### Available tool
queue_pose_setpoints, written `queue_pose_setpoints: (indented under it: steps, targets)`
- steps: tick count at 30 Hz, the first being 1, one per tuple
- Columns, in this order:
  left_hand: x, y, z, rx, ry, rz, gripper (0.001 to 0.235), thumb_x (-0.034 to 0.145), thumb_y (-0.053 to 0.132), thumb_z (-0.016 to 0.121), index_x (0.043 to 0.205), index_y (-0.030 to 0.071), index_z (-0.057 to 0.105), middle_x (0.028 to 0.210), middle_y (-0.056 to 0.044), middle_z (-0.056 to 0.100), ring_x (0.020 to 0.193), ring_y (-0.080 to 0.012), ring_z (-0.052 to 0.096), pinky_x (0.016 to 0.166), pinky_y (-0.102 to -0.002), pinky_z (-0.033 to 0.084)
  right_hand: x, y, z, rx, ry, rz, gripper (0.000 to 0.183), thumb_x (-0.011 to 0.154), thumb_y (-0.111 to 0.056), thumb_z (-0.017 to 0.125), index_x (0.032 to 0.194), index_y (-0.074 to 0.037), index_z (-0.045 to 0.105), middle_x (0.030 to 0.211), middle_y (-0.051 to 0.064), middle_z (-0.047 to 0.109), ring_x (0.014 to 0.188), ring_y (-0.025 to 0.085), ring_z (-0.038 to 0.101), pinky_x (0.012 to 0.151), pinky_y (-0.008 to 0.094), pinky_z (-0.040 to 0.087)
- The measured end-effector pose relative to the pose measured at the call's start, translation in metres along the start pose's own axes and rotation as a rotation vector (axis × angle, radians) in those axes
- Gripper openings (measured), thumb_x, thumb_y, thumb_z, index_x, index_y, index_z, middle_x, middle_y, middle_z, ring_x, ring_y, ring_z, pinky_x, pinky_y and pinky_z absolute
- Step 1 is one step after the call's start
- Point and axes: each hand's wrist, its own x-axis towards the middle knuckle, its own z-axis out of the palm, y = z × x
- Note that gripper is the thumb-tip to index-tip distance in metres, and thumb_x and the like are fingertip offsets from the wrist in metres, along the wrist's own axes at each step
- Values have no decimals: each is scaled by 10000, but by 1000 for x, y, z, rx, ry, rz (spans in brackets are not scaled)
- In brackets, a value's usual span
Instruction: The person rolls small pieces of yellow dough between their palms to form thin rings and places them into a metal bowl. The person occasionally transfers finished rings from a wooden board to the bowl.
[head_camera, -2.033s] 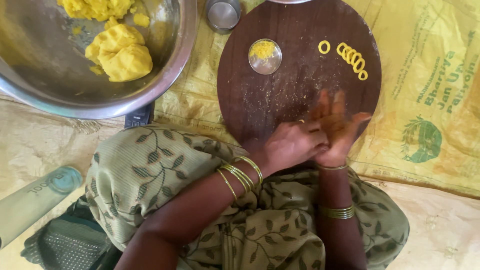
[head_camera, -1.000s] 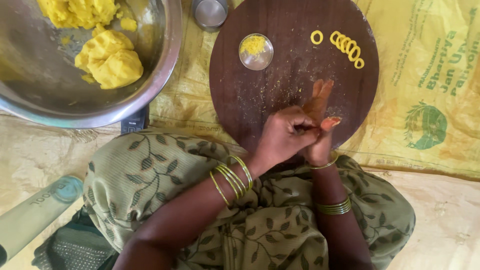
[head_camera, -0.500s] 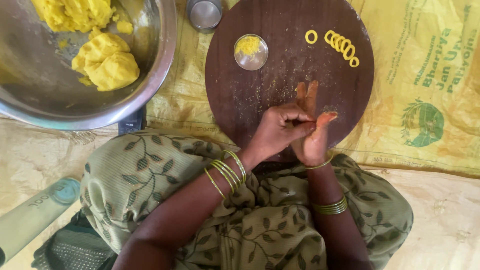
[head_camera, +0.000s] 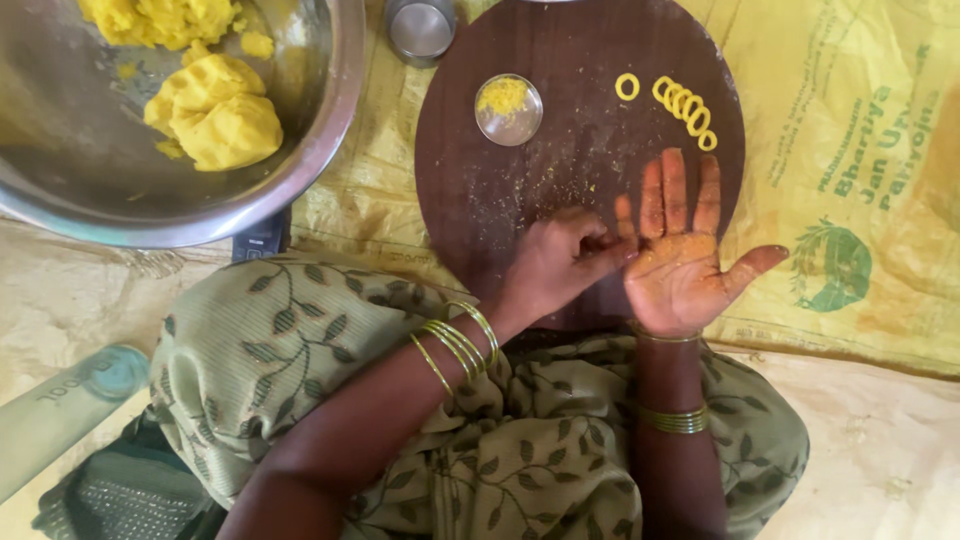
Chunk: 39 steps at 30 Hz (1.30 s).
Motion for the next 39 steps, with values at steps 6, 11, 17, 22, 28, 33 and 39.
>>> queue_pose_setpoints:
  steps: [6, 11, 17, 22, 28, 33, 39]
  targets:
    - [-11, 16, -9, 352, 126, 376, 251, 776, 216, 811, 984, 103, 728, 1017, -54, 671, 967, -229, 645, 873, -417, 491, 0, 15, 13, -17, 71, 8, 1167, 764, -932, 247, 1663, -201, 114, 1724, 180, 53, 1599, 355, 56, 1266, 547, 66]
    - [-11, 11, -8, 452, 84, 382, 212, 781, 234, 826, 933, 153, 702, 1025, -16, 639, 1036, -219, 620, 946, -416, 442, -11, 23, 18, 1, 112, 26, 1233, 694, -972, 184, 1689, -247, 99, 1784, 96, 68, 1575, 375, 166, 1294, 544, 137]
    - [-13, 3, 3, 470, 104, 321, 206, 774, 246, 815, 892, 156, 672, 1011, -23, 636, 1037, -231, 633, 907, -420, 440, -16, 22, 1, -582, -7, -14, 1157, 789, -955, 249, 1704, -263, 96, 1809, 51, 70, 1508, 296, 241, 1292, 464, 169]
    - [-13, 3, 2, 376, 133, 228, 222, 754, 268, 804, 893, 144, 684, 1013, -38, 654, 982, -245, 629, 861, -440, 433, -19, 21, -9, -919, -102, -78, 1112, 846, -949, 260, 1711, -272, 82, 1772, 49, 62, 1499, 236, 250, 1286, 406, 157]
    - [-9, 0, -3, 409, 7, 293, 221, 777, 253, 796, 910, 111, 691, 993, -53, 641, 1011, -254, 638, 868, -435, 455, -26, 26, -6, -1113, -81, -98, 1128, 850, -971, 239, 1701, -264, 21, 1825, 85, 4, 1545, 225, 217, 1301, 381, 126]
    - [-13, 1, -4, 399, 123, 358, 217, 689, 178, 759, 870, 90, 676, 964, -69, 647, 995, -267, 648, 883, -438, 492, -29, 33, -8, -1228, -127, -73, 1140, 851, -985, 217, 1698, -255, -10, 1821, 78, 20, 1420, 244, 305, 1192, 347, 212]
    - [-6, 5, -7, 196, 17, 199, 176, 713, 169, 817, 811, 81, 701, 811, -38, 649, 796, -236, 650, 725, -413, 476, -22, 29, 4, -649, -44, -28, 1085, 871, -934, 235, 1690, -237, 90, 1796, 104, 107, 1525, 239, 229, 1239, 404, 201]
